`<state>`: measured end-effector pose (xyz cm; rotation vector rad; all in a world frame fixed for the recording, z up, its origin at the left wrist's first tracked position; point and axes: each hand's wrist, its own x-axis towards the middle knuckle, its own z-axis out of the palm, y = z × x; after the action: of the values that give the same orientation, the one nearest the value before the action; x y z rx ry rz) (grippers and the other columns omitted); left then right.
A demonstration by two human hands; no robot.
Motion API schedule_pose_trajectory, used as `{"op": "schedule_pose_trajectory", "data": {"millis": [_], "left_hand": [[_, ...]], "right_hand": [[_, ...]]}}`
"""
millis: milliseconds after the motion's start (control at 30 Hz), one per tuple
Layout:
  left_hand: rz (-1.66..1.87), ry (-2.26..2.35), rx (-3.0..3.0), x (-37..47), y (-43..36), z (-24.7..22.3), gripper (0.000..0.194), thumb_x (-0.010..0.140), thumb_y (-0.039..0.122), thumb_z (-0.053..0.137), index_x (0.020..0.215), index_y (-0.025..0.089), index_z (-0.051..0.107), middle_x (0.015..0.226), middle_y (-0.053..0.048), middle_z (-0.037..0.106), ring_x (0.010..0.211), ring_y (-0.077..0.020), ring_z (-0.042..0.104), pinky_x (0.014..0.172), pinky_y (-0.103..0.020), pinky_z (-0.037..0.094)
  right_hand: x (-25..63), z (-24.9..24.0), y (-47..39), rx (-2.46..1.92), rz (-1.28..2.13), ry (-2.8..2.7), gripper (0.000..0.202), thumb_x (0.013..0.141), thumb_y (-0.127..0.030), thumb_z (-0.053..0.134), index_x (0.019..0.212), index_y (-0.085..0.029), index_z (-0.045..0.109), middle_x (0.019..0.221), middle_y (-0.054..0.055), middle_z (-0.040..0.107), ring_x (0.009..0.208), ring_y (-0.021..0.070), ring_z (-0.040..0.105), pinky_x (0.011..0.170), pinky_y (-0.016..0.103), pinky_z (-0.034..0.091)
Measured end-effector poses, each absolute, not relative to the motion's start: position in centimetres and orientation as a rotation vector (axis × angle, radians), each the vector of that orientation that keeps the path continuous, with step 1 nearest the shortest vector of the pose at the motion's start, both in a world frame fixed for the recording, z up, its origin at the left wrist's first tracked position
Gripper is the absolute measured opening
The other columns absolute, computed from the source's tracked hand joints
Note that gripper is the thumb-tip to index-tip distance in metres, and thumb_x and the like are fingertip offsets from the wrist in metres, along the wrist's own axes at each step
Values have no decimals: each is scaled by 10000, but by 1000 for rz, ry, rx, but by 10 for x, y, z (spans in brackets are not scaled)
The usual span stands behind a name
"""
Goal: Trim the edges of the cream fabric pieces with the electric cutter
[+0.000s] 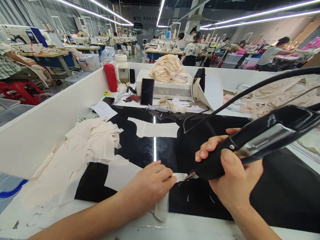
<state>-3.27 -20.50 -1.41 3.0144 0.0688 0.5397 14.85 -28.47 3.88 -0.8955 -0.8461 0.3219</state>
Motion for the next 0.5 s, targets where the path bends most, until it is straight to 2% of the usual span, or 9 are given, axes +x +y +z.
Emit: {"op": "schedule_pose_trajectory", "data": {"millis": [133,267,400,500], "left_hand": [[582,93,3038,-33,-207,-10,258,1068,23,441,1229,111,621,1093,-90,695,1043,-212,677,1038,-404,583],[650,154,3037,-37,-212,0,350,1005,-59,398,1283,64,570,1191,-147,689,1093,-235,677,969,-369,607],[573,260,2966,-49,-219,6,407,913,-87,433,1249,97,569,1188,-137,682,1064,-248,681,930,-376,631],[543,385,2920,-59,-226,0,391,904,-70,447,1218,125,575,1191,-130,679,1068,-252,688,896,-371,650]], "right_hand": [[149,39,-286,-889,327,-846,376,839,-330,848,1146,-281,636,792,-45,673,607,151,636,533,303,584],[151,44,-288,-876,286,-821,392,812,-361,858,1127,-274,642,776,-39,671,583,154,627,505,299,571],[154,47,-281,-861,254,-793,388,803,-350,848,1117,-277,633,768,-45,663,577,154,625,496,297,564],[156,44,-273,-852,257,-805,392,812,-338,843,1129,-277,620,784,-48,676,582,152,630,507,303,569]]}}
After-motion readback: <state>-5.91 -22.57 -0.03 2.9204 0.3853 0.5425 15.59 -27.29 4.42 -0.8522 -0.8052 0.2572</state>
